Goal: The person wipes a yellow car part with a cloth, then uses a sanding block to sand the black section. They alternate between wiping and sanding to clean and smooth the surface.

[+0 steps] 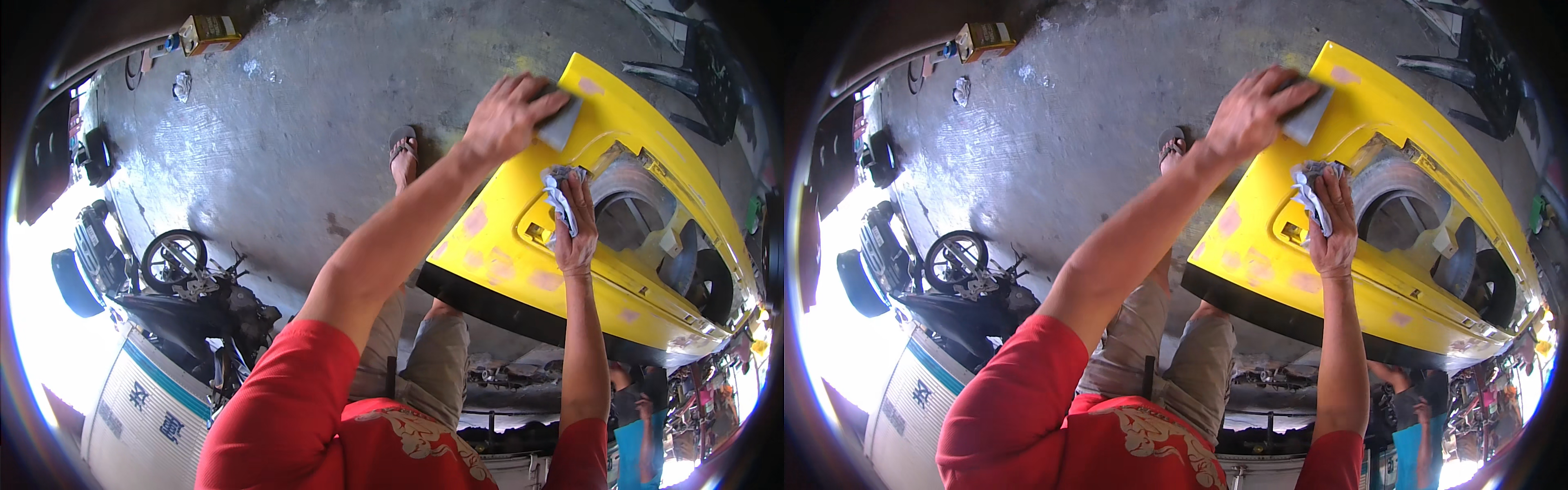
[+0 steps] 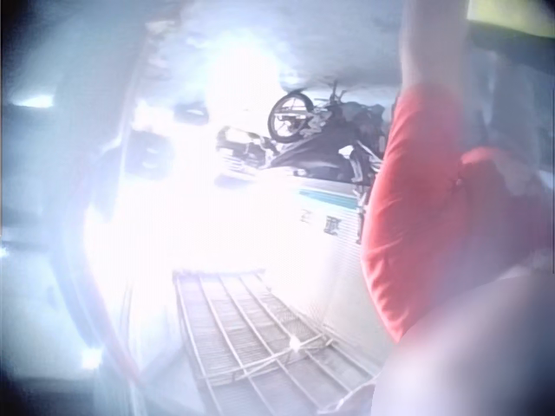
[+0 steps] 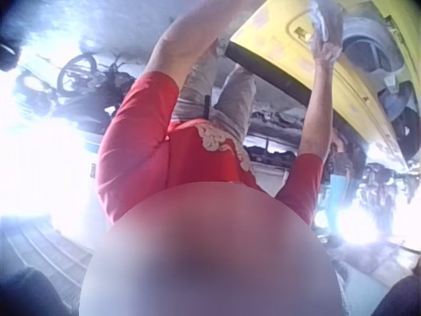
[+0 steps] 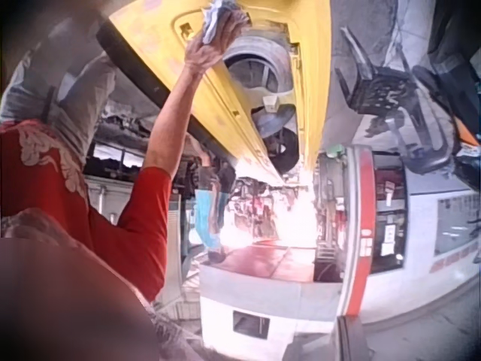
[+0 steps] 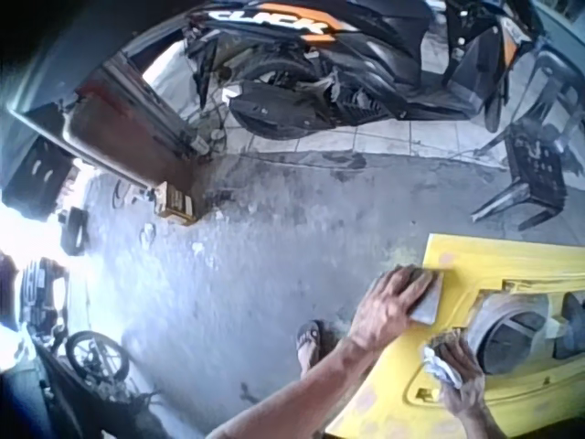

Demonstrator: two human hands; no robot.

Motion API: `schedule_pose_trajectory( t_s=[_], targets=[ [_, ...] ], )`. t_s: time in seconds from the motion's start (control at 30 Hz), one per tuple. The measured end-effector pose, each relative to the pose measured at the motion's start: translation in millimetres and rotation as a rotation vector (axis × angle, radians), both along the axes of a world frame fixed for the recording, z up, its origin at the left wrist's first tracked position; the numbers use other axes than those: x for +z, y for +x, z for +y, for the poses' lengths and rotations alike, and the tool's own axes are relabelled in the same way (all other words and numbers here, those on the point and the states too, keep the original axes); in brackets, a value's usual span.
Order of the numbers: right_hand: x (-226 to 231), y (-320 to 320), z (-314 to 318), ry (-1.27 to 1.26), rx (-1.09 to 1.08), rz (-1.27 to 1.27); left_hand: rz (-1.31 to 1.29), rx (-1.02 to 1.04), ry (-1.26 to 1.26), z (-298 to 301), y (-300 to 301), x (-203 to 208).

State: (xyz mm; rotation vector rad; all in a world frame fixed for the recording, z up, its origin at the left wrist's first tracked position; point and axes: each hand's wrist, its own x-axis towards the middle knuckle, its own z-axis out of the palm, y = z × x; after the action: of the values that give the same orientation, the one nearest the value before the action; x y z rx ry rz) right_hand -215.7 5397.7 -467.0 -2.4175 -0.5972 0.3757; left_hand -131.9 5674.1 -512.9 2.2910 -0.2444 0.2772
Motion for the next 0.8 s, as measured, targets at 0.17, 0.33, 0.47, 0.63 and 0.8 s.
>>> schedule_pose_trajectory(
  t_s=[0.17, 0.33, 0.47, 0.63, 0.8],
  targets=[
    [6.8, 3.6, 8.1, -0.014, 0.024, -0.037, 0.143, -0.05, -0.02, 8.7, -20.0, 14.3],
    [3.6, 2.6, 6.0, -0.018, 0.025, -0.053, 0.12, -0.025, -0.139, 6.6, -45.8, 14.8],
    [-0.2, -5.4, -0.1, -0.014, 0.016, -0.008, 0.092, -0.01, -0.17, 0.6, 0.6, -6.3],
    [10.8, 6.4, 10.5, 0.014, 0.019, -0.007, 0.139, -0.011, 0.016, 7.9, -40.3, 21.4],
    [42.6, 17.7, 23.6, 0.092, -0.237, 0.289, 0.101, 0.047, 0.055, 7.7, 32.5, 10.7]
  ],
)
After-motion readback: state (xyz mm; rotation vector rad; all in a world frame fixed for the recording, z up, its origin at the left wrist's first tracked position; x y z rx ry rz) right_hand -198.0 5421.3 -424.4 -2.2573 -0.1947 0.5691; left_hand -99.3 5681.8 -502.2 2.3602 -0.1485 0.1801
